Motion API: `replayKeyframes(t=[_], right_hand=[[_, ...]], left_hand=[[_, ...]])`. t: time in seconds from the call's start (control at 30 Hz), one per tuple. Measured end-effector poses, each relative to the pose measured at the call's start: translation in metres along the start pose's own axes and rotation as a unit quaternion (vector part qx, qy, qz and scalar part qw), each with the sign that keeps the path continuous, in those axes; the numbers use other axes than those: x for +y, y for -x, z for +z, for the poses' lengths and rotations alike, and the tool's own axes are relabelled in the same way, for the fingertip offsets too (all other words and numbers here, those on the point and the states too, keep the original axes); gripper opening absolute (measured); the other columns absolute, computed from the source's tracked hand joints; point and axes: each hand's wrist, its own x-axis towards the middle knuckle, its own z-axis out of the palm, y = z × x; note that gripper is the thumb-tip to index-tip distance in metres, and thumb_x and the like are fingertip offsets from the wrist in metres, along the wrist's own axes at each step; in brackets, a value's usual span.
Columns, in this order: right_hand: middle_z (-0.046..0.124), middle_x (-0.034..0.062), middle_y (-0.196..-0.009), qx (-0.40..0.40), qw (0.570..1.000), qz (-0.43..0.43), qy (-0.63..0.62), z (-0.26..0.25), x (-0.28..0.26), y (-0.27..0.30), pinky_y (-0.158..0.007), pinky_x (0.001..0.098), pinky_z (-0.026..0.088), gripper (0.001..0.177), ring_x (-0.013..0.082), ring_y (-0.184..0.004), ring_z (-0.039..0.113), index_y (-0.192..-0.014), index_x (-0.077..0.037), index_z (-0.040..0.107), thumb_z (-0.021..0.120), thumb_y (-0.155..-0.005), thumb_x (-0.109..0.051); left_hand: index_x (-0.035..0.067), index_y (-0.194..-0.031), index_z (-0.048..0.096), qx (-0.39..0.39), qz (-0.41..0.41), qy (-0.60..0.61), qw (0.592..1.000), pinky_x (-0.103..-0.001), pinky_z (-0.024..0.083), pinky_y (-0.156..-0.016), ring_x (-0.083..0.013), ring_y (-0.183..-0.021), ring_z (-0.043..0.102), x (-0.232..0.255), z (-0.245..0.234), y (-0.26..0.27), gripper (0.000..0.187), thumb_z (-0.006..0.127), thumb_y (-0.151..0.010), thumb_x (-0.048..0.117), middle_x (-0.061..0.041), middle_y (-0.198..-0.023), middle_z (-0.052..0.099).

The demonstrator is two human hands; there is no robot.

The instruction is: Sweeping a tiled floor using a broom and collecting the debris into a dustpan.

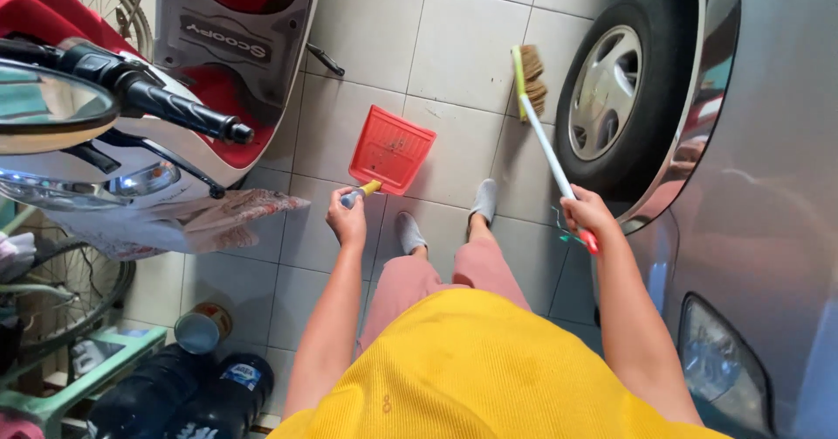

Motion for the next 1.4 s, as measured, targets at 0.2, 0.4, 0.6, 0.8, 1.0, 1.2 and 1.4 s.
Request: replayKeyframes(t=[0.2,0.4,0.6,0.8,1.0,1.2,1.4], right_hand=[[0.059,0.0237,-0.061,-0.024,0.988,-0.081,0.127,-0.1,-0.109,0.08,-0.035,0.0428,0.046,0.066,0.0306,-0.037,0.056,-0.155,0.008,0.037,0.06,-0.093,-0.004],[0.071,0.02,-0.078,0.077,0.952,-0.109,0.274,-0.125,-0.156,-0.097,-0.066,0.0488,0.059,0.062,0.0328,-0.062,0.073,-0.151,-0.01,0.054,0.064,-0.092,-0.024],[0.075,0.0259,-0.108,0.001,0.918,-0.1,0.384,-0.106,-0.146,-0.127,-0.092,0.0524,0.055,0.051,0.0444,-0.103,0.072,-0.137,-0.018,0.067,0.068,-0.087,-0.028],[0.075,0.018,-0.07,-0.071,0.943,-0.05,0.321,-0.156,-0.203,0.007,-0.061,0.0433,0.058,0.065,0.0306,-0.046,0.069,-0.151,-0.01,0.054,0.067,-0.089,-0.024],[0.076,0.0297,-0.099,0.028,0.912,-0.106,0.395,-0.173,-0.253,-0.063,-0.093,0.0538,0.054,0.069,0.0446,-0.098,0.072,-0.156,-0.023,0.05,0.065,-0.09,-0.035],[0.074,0.0173,-0.074,0.045,0.926,-0.131,0.35,-0.159,-0.231,-0.289,-0.068,0.0448,0.062,0.045,0.0319,-0.058,0.074,-0.128,-0.01,0.068,0.065,-0.087,-0.028],[0.075,0.0251,-0.078,-0.1,0.899,-0.099,0.414,-0.137,-0.247,-0.155,-0.066,0.0459,0.061,0.067,0.0361,-0.055,0.074,-0.155,-0.012,0.052,0.064,-0.09,-0.019]], left_hand=[[0.022,-0.101,0.073,0.057,-0.012,-0.034,0.998,-0.046,0.058,-0.089,-0.0349,-0.104,0.072,-0.008,0.046,0.025,0.025,0.081,-0.078,0.014,-0.008,-0.104,0.077],[0.019,-0.102,0.072,0.077,-0.031,-0.034,0.996,-0.048,0.057,-0.092,-0.0369,-0.109,0.07,0.024,0.078,0.056,0.023,0.079,-0.081,0.011,-0.011,-0.111,0.076],[0.019,-0.103,0.071,0.078,-0.051,-0.049,0.994,-0.048,0.056,-0.093,-0.0372,-0.11,0.07,0.046,0.102,0.071,0.023,0.078,-0.082,0.011,-0.011,-0.112,0.076],[0.02,-0.1,0.071,0.078,-0.075,-0.067,0.992,-0.047,0.058,-0.092,-0.0351,-0.107,0.071,0.045,0.125,0.062,0.022,0.079,-0.081,0.013,-0.007,-0.108,0.077],[0.021,-0.1,0.072,0.088,-0.075,-0.07,0.991,-0.047,0.059,-0.089,-0.0356,-0.103,0.072,0.043,0.133,0.061,0.022,0.079,-0.08,0.014,-0.007,-0.102,0.077],[0.02,-0.1,0.073,0.105,-0.085,-0.068,0.988,-0.048,0.059,-0.087,-0.0372,-0.101,0.072,0.048,0.138,0.064,0.022,0.079,-0.08,0.014,-0.009,-0.1,0.077],[0.021,-0.101,0.073,0.11,-0.1,-0.056,0.987,-0.047,0.058,-0.087,-0.0371,-0.101,0.072,0.051,0.14,0.056,0.023,0.078,-0.08,0.014,-0.009,-0.099,0.076]])
